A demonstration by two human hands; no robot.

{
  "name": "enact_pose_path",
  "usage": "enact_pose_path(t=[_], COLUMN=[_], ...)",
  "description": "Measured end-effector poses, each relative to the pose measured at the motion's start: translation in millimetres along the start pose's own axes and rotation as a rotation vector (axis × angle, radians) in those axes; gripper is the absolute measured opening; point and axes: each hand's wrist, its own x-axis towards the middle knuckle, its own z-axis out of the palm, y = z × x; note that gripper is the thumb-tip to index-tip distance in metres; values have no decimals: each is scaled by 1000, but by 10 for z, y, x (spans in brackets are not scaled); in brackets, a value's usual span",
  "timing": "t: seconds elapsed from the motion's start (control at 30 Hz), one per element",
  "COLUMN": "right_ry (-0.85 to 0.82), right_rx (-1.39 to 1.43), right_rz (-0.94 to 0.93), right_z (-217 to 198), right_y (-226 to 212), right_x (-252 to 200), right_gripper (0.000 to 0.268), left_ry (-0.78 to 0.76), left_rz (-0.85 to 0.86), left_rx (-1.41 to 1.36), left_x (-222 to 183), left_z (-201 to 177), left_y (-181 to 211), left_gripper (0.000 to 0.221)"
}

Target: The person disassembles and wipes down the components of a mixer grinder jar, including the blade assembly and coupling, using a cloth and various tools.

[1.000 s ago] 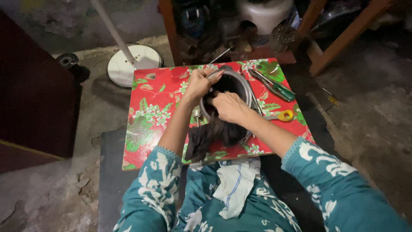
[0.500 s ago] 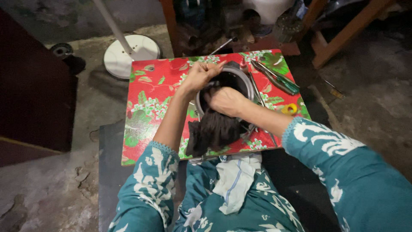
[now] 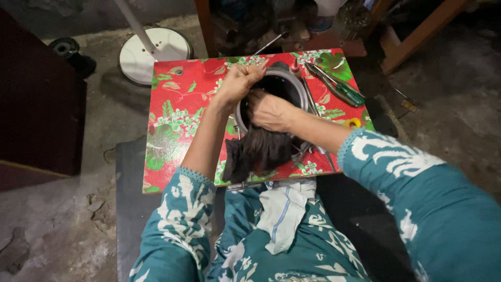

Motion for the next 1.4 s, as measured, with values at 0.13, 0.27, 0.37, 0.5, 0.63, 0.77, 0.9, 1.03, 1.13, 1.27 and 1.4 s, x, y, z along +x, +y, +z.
enact_pose_path(t=[0.13,0.27,0.37,0.5,0.63,0.77,0.9,1.03,1.13,1.27,1.4], right_ry=[-136,-51,-40,-46,159,55,65,60,149,393,482], right_rx=[125,234,231,393,375,440,448,404,462,614,642], right_rz=[233,462,642,972,1182,1321,1130,810,742,753,836], right_z=[185,493,736,1033,1265,1367,990,210,-235,-678,-1108], right_y=[-125,-234,-292,-288,-334,-337,-186,-352,-249,-212,-110], right_x=[19,95,217,245,315,335,151,-47,-167,-531,-813], right_gripper=[13,15,16,25,26,29,23,17,19,45,50], left_ry=[120,78,118,174,254,228,203,228,148,186,120], left_rz=[-150,-70,-53,-56,-126,-79,-7,-160,11,-138,-154], left_rx=[-33,-42,-3,4,71,52,144,157,75,0,-48], left_x=[-19,1,59,33,0,76,43,-37,117,64,57], left_z=[-1,-135,-158,2,-76,-92,-20,-12,-56,-128,-43], left_y=[22,-89,-130,-131,-175,-279,-113,-62,-202,-120,95], left_gripper=[23,32,34,29,28,23,22,22,24,30,24])
